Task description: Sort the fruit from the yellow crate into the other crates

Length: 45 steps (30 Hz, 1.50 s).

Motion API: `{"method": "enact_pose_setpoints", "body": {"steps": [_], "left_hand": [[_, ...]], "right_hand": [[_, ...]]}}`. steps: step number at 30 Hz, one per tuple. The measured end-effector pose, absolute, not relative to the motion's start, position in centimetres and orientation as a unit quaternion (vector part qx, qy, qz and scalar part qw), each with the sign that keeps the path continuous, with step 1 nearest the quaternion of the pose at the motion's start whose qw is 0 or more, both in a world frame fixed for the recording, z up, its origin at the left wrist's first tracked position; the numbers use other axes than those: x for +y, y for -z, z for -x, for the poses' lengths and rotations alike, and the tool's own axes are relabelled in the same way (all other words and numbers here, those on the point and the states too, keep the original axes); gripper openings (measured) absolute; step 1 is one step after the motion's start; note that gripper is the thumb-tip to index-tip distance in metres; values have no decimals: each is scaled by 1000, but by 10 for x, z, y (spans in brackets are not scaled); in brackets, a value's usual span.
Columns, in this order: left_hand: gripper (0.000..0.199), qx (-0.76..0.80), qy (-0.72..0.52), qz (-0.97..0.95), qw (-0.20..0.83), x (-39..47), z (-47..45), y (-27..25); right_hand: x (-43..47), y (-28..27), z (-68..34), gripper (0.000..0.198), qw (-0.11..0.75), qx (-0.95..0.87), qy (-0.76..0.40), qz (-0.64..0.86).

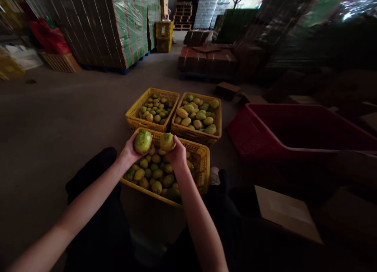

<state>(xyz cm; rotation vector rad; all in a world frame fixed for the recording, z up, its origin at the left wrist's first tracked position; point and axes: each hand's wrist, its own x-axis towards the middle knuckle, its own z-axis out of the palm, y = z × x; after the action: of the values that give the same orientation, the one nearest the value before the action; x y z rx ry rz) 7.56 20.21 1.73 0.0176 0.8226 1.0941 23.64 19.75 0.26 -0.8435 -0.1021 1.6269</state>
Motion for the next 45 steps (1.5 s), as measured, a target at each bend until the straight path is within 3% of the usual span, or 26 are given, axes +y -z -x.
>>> {"method": "enact_pose_setpoints", "body": {"steps": [5, 8, 14, 20, 30, 38, 45], "left_hand": [[17, 400, -551, 16, 732, 200, -77, -19], [20, 388, -559, 27, 732, 202, -74, -15], [28, 441, -528, 32, 725, 207, -72, -7], [35, 406, -498, 4, 766, 204, -75, -9], [52, 345, -520, -17, 781, 205, -68, -6], [32, 321, -542, -31, 776, 203, -65, -16], [41, 324, -506, -31, 799, 197, -74, -12]], "right_hand": [[198, -2, -237, 23, 602, -47, -706, 370], [196, -5, -237, 27, 583, -60, -710, 392], [191, -6, -234, 2, 587, -106, -700, 392], [192, -5, -236, 7, 568, -60, -683, 456], [198, 7, -237, 10, 560, -66, -712, 418], [201, 20, -243, 13, 552, -94, -729, 394], [193, 12, -237, 27, 562, -55, -711, 419]]}}
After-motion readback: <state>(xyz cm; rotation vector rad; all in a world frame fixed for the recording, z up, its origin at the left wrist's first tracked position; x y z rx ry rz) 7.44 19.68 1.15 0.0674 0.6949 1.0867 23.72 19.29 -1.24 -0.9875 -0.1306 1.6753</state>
